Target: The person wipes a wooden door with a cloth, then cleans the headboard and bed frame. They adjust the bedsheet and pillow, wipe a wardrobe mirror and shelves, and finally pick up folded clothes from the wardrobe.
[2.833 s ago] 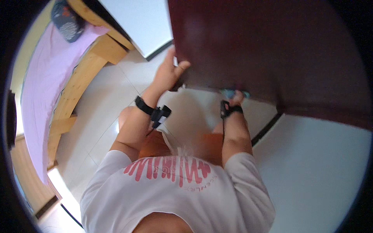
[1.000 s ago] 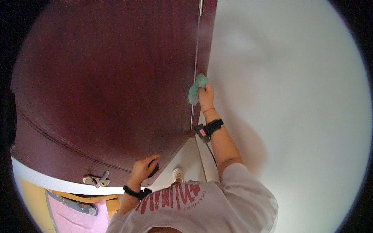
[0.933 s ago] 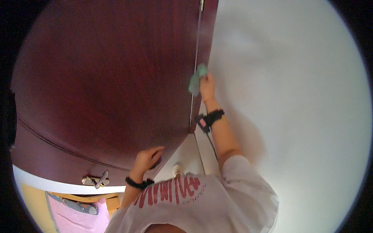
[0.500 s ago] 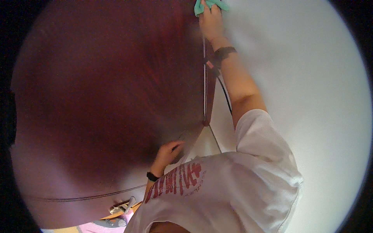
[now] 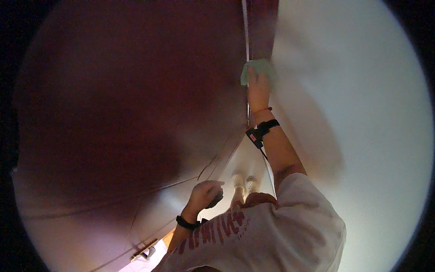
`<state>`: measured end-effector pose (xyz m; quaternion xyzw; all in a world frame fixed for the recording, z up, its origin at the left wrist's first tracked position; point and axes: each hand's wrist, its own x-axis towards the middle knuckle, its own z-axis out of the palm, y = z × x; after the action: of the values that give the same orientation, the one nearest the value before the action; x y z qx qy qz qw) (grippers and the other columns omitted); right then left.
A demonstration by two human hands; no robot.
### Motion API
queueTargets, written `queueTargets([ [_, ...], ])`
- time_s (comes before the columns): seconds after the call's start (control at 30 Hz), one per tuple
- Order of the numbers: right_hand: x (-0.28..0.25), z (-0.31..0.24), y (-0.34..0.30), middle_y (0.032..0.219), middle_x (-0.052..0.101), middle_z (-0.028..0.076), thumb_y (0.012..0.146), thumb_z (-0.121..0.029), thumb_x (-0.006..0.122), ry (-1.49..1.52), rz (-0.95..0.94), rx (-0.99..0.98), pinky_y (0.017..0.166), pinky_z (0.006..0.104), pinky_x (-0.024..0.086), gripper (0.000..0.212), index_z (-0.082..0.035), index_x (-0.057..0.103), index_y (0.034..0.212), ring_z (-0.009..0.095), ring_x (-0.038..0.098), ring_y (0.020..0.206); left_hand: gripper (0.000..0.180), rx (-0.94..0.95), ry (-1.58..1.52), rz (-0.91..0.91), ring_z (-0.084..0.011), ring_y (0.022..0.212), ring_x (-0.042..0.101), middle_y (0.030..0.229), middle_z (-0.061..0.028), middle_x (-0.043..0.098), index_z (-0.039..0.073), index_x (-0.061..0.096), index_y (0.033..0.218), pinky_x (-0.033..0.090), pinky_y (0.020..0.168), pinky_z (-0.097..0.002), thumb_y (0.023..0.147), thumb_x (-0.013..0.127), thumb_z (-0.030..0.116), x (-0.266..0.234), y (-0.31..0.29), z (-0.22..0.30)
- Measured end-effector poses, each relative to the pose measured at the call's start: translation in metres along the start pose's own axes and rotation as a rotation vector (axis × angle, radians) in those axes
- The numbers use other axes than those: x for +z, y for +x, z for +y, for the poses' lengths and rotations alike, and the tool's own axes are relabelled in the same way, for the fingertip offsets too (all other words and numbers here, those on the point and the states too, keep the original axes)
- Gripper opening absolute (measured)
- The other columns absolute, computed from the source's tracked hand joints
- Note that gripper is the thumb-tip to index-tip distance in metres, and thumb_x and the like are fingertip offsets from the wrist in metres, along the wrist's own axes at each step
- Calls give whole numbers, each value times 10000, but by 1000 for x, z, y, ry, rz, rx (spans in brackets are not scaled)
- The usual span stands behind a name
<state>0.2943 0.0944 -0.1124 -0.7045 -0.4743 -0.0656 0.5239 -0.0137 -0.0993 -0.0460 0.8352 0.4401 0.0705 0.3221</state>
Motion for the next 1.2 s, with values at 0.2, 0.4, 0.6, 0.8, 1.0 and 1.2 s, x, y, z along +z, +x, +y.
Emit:
queueTargets([
  [0.2, 12, 28, 9, 1157, 476, 173, 740, 105, 525, 142, 55, -57, 911, 367, 418, 553, -94, 521, 1256, 354, 480, 1074, 203, -105, -190, 65, -237, 846, 651, 923, -123, 673, 59, 668, 1029, 511, 749, -318, 876, 554, 128, -1, 19, 14],
  [0.4, 25, 50, -6, 1201, 472, 143, 677, 177, 531, 386, 25, 168, 905, 365, 438, 656, -114, 510, 1265, 362, 492, 1072, 193, -274, -291, -19, -197, 810, 651, 900, -88, 681, 75, 667, 1030, 514, 730, -301, 886, 557, 141, 10, 17, -2],
  [0.6, 68, 103, -29, 1138, 531, 99, 727, 183, 480, 460, -23, 394, 824, 358, 483, 597, -103, 501, 1250, 293, 552, 997, 180, -278, -491, -29, -186, 795, 647, 868, -97, 673, 75, 661, 1026, 511, 715, -297, 893, 546, 112, 16, 39, 2],
  [0.8, 21, 47, -1, 1029, 583, 66, 819, 42, 483, 1487, -18, 864, 688, 279, 483, 362, -60, 514, 1165, 196, 584, 853, 187, -277, -500, -80, -146, 575, 581, 750, -112, 633, 11, 590, 1017, 460, 495, -262, 936, 507, 158, 19, 26, -37],
  [1.0, 66, 59, 59, 905, 566, 43, 826, -48, 527, 1070, 7, 234, 603, 246, 445, 224, -74, 514, 1048, 149, 547, 746, 187, -84, -461, 9, -169, 572, 604, 742, -109, 631, 5, 571, 1036, 476, 484, -267, 936, 490, 141, 11, 29, -16],
  [1.2, 54, 69, 67, 846, 546, 27, 815, -88, 565, 888, -57, 390, 576, 268, 438, 227, -98, 516, 1037, 146, 526, 708, 232, -200, -306, 14, -207, 793, 634, 846, -83, 654, 44, 639, 1027, 499, 746, -295, 900, 491, 169, 8, 26, 6],
])
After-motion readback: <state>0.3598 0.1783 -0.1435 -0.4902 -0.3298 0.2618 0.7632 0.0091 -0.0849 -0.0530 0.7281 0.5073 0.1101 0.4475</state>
